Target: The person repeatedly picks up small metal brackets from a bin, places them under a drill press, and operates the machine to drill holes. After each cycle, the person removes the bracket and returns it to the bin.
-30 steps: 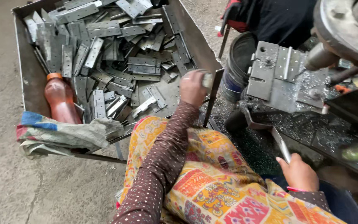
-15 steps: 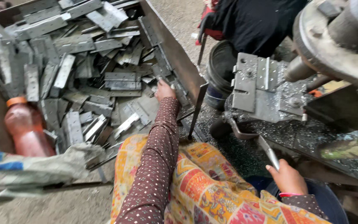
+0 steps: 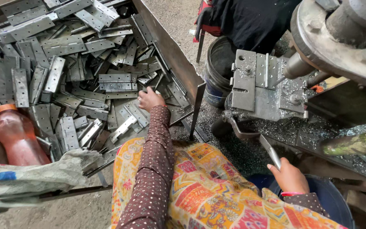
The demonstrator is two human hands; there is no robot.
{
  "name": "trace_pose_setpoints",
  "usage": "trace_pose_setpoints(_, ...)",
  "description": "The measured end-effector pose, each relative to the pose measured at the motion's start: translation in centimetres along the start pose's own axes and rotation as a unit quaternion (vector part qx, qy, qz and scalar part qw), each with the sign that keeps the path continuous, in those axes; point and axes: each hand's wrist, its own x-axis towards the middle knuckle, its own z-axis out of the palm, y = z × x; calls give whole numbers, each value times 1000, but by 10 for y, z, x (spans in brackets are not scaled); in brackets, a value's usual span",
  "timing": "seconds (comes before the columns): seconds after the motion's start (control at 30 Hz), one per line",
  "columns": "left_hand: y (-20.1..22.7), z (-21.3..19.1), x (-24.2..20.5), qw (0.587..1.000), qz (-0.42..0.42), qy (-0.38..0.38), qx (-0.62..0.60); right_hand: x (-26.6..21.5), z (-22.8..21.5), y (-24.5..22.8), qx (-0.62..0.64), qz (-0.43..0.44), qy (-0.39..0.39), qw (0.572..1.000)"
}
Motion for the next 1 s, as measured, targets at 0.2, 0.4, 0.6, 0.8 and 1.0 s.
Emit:
trace_pose_setpoints(0.2, -12, -13, -19, 977, -89, -49, -190, 2, 10, 6, 19, -38, 39, 998)
trace_pose_setpoints(0.4, -33, -5, -13, 864, 7, 45, -502, 8, 26, 15, 24, -80, 67, 994)
trace_pose_setpoints(0.6, -5, -95, -75, 842, 278, 78, -455, 9, 24, 11, 44, -50, 48, 997)
trace_pose_setpoints(0.8, 61, -167, -190, 781, 533, 173, -277, -1, 17, 5, 31, -69, 68, 995)
trace_pose_setpoints(1.0, 109, -109, -283, 701, 702, 115, -57, -6, 13, 6, 65, -66, 21, 995)
